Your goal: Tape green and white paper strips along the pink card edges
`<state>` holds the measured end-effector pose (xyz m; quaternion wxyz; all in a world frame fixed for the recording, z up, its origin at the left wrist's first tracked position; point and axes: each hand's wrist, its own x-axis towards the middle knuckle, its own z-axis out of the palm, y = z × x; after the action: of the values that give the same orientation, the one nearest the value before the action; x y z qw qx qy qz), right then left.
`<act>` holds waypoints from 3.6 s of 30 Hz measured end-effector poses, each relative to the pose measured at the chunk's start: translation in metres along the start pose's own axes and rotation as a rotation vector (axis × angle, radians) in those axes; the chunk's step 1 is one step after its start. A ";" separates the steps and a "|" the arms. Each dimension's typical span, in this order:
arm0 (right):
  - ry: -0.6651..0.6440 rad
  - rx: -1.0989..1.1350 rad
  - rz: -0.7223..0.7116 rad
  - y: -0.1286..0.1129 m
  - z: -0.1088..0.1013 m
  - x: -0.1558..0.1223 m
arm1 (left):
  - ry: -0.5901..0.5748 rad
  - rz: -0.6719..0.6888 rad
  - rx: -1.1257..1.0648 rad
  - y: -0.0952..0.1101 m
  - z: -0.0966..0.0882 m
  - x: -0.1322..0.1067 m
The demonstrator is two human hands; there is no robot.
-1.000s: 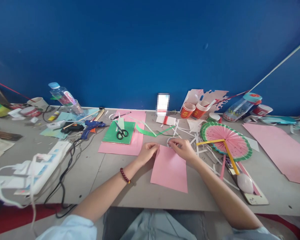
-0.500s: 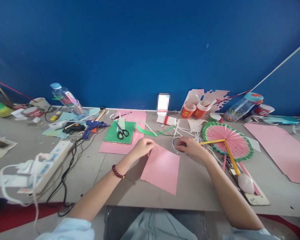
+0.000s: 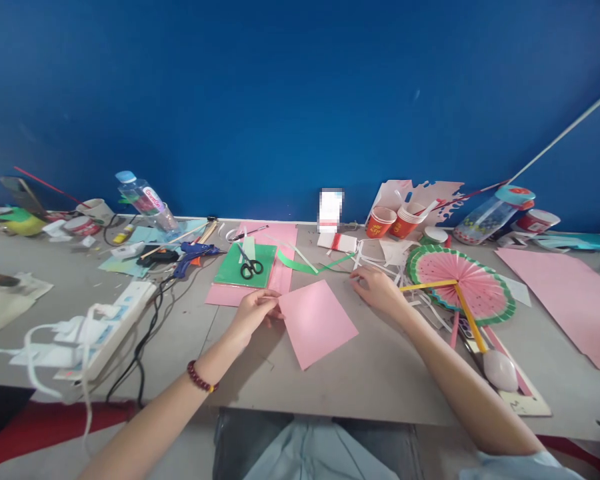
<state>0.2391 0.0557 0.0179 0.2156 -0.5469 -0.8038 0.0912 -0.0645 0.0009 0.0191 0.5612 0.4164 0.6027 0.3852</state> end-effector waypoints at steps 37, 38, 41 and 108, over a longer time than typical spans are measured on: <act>-0.025 0.191 -0.009 -0.034 -0.002 0.044 | -0.423 0.914 1.002 -0.002 0.035 0.002; -0.081 0.213 -0.051 -0.032 -0.009 0.038 | -0.410 0.884 0.965 0.001 0.036 0.005; -0.294 0.228 -0.134 -0.027 -0.028 0.017 | -0.254 0.722 0.772 0.011 0.032 0.012; -0.631 0.367 0.119 -0.015 -0.027 -0.043 | -0.398 0.435 0.548 -0.007 0.079 0.000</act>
<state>0.2520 0.0079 0.0368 0.0460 -0.4900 -0.7677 0.4104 0.0142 -0.0016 0.0065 0.4402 0.7351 0.4605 0.2319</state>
